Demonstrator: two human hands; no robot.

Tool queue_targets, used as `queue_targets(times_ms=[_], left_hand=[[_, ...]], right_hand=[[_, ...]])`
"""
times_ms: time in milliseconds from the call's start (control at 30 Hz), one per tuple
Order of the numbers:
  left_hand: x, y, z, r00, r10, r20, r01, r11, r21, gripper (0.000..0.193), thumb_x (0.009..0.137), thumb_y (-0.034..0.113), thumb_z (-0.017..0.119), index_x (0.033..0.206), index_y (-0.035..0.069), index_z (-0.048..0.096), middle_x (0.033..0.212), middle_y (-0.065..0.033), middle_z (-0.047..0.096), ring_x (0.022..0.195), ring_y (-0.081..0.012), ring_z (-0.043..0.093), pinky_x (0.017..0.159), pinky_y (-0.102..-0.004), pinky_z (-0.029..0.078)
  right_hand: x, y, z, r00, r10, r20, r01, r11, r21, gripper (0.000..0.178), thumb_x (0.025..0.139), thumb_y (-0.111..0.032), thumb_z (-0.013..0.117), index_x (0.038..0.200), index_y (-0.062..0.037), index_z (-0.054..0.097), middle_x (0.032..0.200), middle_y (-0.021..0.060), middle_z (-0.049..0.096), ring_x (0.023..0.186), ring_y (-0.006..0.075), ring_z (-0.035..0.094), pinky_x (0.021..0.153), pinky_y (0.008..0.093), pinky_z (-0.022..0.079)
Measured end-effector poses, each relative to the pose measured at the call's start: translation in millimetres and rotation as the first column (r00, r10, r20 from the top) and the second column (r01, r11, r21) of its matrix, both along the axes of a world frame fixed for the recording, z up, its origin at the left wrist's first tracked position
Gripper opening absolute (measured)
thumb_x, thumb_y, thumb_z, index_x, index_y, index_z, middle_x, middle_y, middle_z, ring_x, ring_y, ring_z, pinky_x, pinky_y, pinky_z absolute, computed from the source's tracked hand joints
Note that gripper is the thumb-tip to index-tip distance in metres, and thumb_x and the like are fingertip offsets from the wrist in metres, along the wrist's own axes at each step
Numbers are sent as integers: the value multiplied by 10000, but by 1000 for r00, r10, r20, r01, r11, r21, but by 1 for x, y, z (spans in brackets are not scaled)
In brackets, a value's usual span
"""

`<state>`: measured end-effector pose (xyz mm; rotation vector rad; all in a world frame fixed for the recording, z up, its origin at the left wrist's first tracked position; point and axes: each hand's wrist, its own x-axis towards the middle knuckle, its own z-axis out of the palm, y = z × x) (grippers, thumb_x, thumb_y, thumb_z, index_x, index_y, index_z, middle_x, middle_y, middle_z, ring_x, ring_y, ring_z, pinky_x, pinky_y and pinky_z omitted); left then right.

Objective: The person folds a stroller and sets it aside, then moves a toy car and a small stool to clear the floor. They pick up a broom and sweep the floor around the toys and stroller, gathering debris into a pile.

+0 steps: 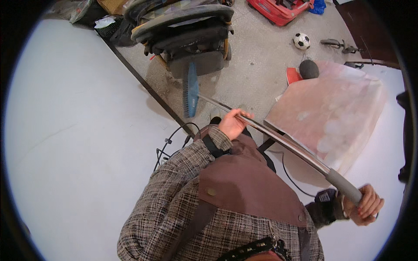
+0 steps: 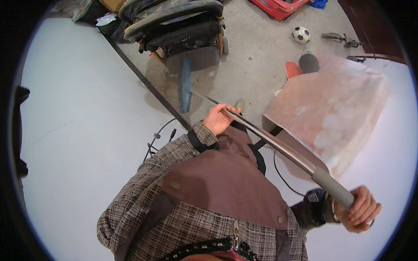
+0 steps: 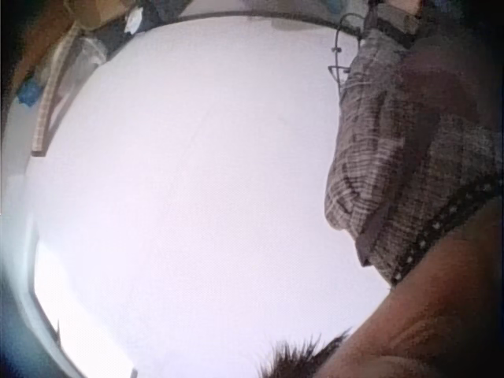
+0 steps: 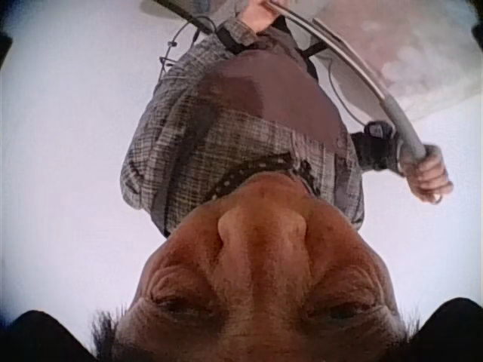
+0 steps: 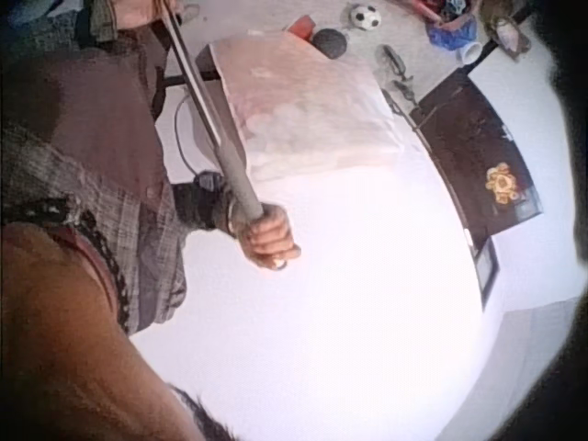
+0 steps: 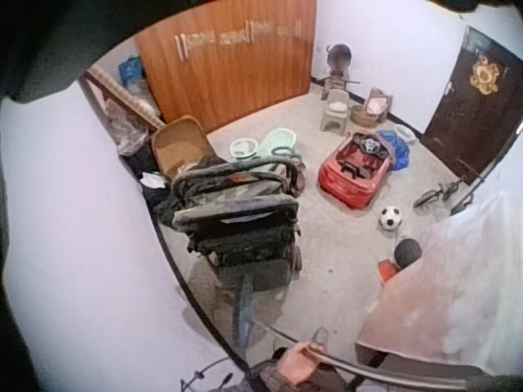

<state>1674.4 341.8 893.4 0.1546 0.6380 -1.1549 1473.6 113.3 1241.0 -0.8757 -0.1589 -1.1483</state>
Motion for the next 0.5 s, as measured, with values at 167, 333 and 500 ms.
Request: queue_targets(times_ms=[167, 333, 500], left_hand=[[-18, -62, 3, 974, -193, 119, 211, 963, -167, 255, 942, 159, 431, 846, -23, 581, 1003, -183, 618, 1024, -319, 552, 966, -415, 406], [-7, -45, -36, 983, -111, 146, 125, 988, -89, 288, 937, 159, 439, 784, -30, 593, 866, -170, 637, 1049, -359, 556, 1020, -474, 365], [31, 39, -57, 995, 100, 32, -104, 924, 368, 265, 880, 75, 438, 633, -14, 479, 687, -153, 528, 810, -297, 565, 992, -485, 447]], right_hand=[[-52, 1, 40, 897, -371, -242, 331, 925, -189, 298, 817, -118, 590, 622, -158, 369, 450, -67, 387, 379, 45, 370, 508, 178, 347], [-10, 15, -4, 917, -312, -249, 271, 944, -186, 346, 845, -95, 535, 621, -172, 283, 430, -78, 348, 354, 33, 313, 458, 172, 327], [56, 17, -91, 982, 67, -178, -69, 998, -8, 308, 865, -75, 516, 677, -154, 285, 442, -84, 357, 340, 2, 294, 330, 158, 263]])
